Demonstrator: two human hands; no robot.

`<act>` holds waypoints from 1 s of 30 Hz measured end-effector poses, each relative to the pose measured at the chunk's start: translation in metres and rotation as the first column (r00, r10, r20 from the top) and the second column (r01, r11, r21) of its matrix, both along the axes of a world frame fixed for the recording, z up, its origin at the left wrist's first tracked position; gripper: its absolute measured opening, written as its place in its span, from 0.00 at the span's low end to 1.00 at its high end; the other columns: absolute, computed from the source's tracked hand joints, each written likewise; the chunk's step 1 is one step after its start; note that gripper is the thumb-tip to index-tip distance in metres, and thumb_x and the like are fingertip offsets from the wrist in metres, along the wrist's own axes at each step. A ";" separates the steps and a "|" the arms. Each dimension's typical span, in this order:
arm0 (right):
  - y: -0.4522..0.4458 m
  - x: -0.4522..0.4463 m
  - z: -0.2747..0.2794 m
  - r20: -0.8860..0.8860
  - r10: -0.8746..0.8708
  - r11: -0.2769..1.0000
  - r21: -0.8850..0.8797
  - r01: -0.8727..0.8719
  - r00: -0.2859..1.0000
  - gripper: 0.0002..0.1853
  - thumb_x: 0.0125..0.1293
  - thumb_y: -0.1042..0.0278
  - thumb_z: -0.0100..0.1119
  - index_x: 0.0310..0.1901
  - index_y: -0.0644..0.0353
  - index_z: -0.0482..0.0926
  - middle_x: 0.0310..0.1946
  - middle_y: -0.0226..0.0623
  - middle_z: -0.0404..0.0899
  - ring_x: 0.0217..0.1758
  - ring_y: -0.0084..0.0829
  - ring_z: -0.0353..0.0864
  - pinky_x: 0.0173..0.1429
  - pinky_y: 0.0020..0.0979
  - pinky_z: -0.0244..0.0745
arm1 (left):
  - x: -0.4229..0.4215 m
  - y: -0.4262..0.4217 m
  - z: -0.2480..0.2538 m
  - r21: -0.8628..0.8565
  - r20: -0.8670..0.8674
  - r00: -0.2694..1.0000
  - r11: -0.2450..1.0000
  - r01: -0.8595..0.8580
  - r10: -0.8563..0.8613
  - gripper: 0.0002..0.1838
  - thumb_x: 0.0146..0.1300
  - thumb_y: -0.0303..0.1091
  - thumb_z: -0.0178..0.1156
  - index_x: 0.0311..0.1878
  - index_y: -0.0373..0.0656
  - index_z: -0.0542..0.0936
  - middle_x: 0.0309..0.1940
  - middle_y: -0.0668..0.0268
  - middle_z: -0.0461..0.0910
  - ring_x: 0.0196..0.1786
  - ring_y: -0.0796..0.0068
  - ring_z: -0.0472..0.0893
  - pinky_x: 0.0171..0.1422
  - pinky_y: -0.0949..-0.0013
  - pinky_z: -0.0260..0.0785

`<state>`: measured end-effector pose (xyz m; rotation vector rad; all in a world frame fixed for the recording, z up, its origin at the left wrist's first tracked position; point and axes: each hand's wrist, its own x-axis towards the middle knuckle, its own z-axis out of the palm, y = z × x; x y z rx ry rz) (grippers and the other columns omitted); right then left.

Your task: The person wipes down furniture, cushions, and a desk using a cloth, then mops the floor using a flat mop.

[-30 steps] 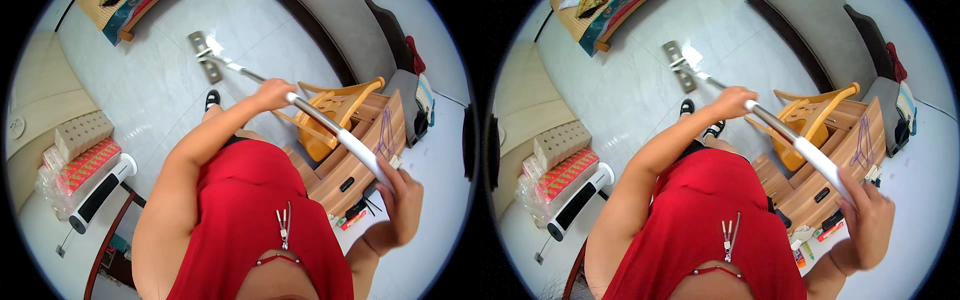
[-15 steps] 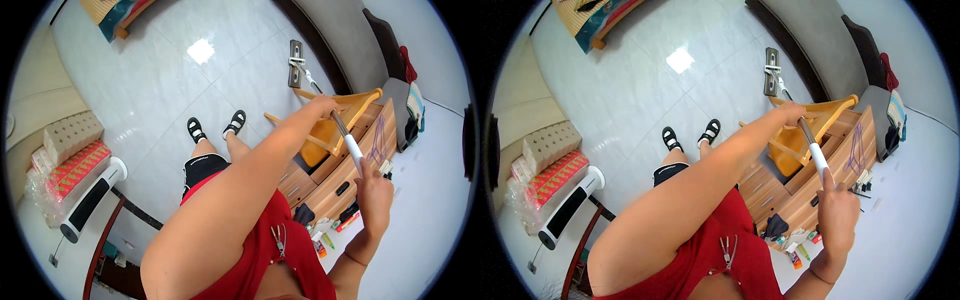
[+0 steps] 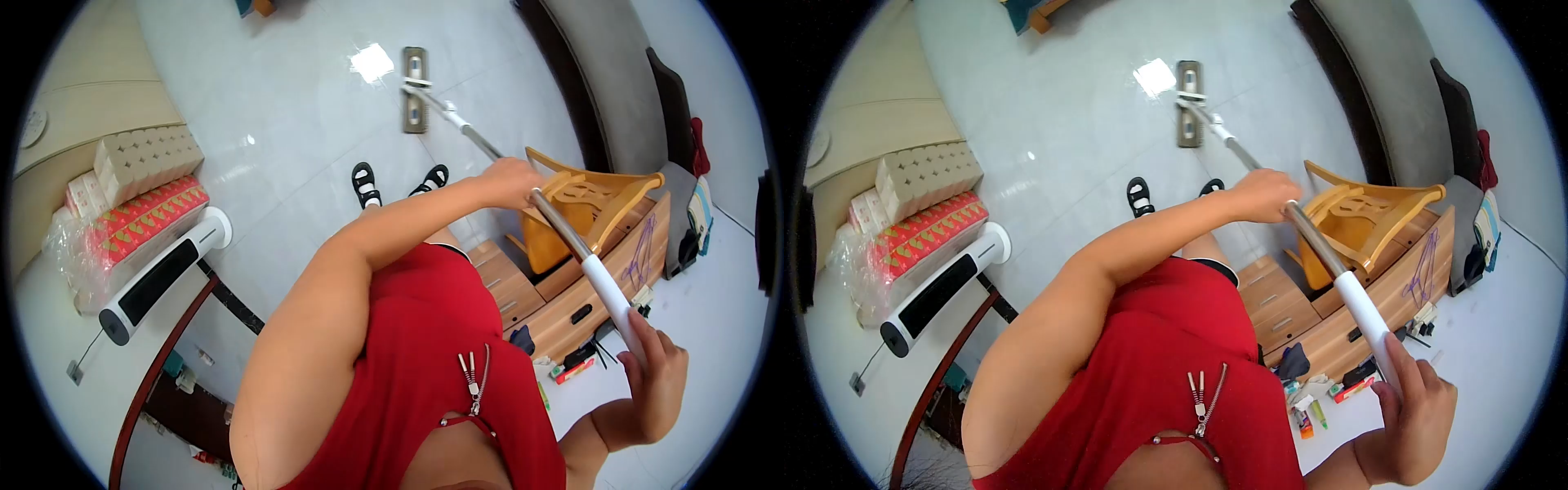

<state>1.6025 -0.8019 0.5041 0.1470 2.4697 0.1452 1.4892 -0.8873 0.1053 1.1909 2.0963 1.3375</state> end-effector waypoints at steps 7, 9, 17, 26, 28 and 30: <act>-0.051 -0.037 -0.074 -0.090 0.290 0.923 -0.237 -0.303 0.953 0.31 0.50 0.70 0.72 0.60 0.51 0.78 0.26 0.46 0.78 0.28 0.49 0.79 0.33 0.42 0.73 | -0.002 -0.165 -0.044 -0.082 -0.002 0.952 0.949 -0.305 0.306 0.09 0.50 0.38 0.66 0.25 0.46 0.76 0.25 0.58 0.79 0.36 0.51 0.79 0.40 0.50 0.71; -0.071 -0.047 -0.099 -0.067 0.317 0.912 -0.254 -0.323 0.946 0.29 0.54 0.67 0.71 0.60 0.50 0.77 0.26 0.45 0.78 0.29 0.49 0.79 0.34 0.44 0.73 | -0.009 -0.203 -0.060 -0.149 -0.031 0.940 0.928 -0.341 0.341 0.10 0.49 0.37 0.67 0.25 0.45 0.76 0.25 0.57 0.79 0.37 0.51 0.79 0.40 0.50 0.70; -0.101 -0.028 -0.132 -0.186 0.237 0.921 -0.269 -0.282 0.953 0.26 0.58 0.66 0.68 0.61 0.48 0.78 0.29 0.45 0.81 0.30 0.48 0.81 0.36 0.44 0.74 | -0.026 -0.246 -0.076 -0.306 -0.095 0.973 0.924 -0.229 0.209 0.10 0.52 0.38 0.65 0.25 0.45 0.77 0.25 0.57 0.80 0.37 0.50 0.80 0.41 0.50 0.70; -0.115 0.003 -0.076 -0.297 0.121 0.987 -0.064 -0.146 0.947 0.27 0.56 0.70 0.70 0.59 0.45 0.80 0.30 0.42 0.80 0.31 0.45 0.81 0.36 0.42 0.74 | -0.065 -0.175 -0.024 -0.274 -0.256 0.964 0.962 -0.004 -0.068 0.07 0.54 0.40 0.64 0.30 0.49 0.80 0.24 0.63 0.81 0.35 0.57 0.82 0.48 0.57 0.67; -0.130 -0.004 -0.088 -0.300 0.160 0.984 -0.021 -0.174 0.941 0.26 0.59 0.68 0.67 0.61 0.48 0.77 0.29 0.42 0.80 0.29 0.44 0.82 0.33 0.43 0.75 | -0.086 -0.168 -0.040 -0.269 -0.291 0.955 0.963 -0.029 -0.053 0.06 0.54 0.39 0.65 0.30 0.50 0.81 0.25 0.64 0.82 0.37 0.59 0.82 0.49 0.58 0.67; -0.147 -0.019 -0.112 -0.280 0.217 0.975 0.015 -0.221 0.935 0.26 0.61 0.66 0.66 0.62 0.50 0.76 0.28 0.43 0.79 0.27 0.45 0.81 0.31 0.44 0.75 | -0.110 -0.169 -0.047 -0.339 -0.274 0.961 0.939 -0.053 -0.044 0.04 0.54 0.36 0.66 0.31 0.51 0.81 0.30 0.66 0.83 0.39 0.62 0.82 0.49 0.58 0.67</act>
